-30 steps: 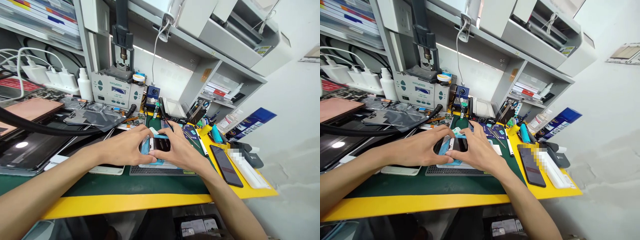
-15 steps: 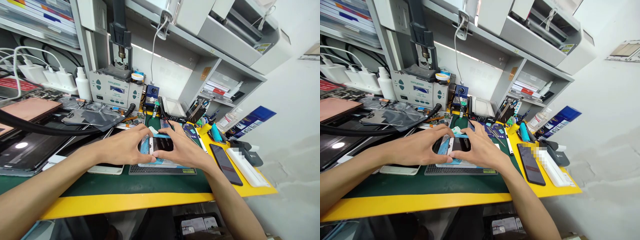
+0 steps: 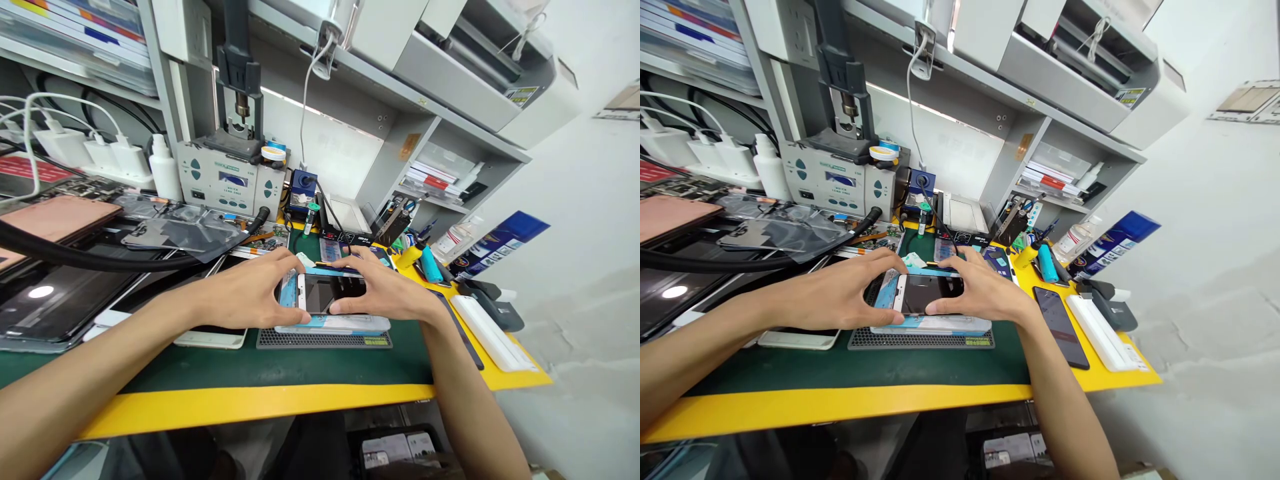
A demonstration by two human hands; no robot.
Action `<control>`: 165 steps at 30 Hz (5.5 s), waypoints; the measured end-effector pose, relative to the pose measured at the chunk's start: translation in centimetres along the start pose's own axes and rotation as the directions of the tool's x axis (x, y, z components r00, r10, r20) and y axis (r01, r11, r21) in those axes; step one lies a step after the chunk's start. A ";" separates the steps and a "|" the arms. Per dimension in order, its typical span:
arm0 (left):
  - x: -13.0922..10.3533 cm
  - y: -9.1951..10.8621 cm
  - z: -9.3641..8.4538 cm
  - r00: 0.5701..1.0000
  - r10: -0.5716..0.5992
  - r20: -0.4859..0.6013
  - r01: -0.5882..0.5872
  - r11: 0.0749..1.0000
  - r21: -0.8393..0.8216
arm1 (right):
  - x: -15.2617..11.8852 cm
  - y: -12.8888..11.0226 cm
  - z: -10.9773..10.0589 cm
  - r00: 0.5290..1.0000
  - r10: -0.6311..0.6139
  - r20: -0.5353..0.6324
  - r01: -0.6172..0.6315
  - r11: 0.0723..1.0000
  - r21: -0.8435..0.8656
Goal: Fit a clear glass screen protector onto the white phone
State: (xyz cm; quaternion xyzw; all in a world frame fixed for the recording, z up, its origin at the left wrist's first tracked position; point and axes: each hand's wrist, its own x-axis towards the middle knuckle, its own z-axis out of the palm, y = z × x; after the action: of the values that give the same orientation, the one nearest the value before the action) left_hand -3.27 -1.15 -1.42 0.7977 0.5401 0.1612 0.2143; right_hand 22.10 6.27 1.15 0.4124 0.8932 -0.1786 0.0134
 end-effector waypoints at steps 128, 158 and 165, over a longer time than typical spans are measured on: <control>0.1 -0.8 0.7 0.995 0.085 -0.057 -0.085 0.996 0.008 | 2.5 -3.3 3.8 0.917 -0.107 -0.384 0.097 0.994 -0.044; 0.0 -0.3 0.3 0.998 0.054 -0.035 -0.054 0.998 0.013 | 1.0 -2.3 2.3 0.978 -0.143 -0.153 0.147 0.989 0.020; 0.0 0.0 0.0 1.000 0.018 -0.006 -0.018 1.000 0.017 | 0.4 -1.0 0.7 0.995 -0.074 -0.064 0.077 0.996 0.039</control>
State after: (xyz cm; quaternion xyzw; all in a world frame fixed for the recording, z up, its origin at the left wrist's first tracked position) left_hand -3.23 -1.19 -1.42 0.8037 0.5350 0.1609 0.2046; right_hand 20.96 5.74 0.73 0.3840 0.9042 -0.1845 -0.0300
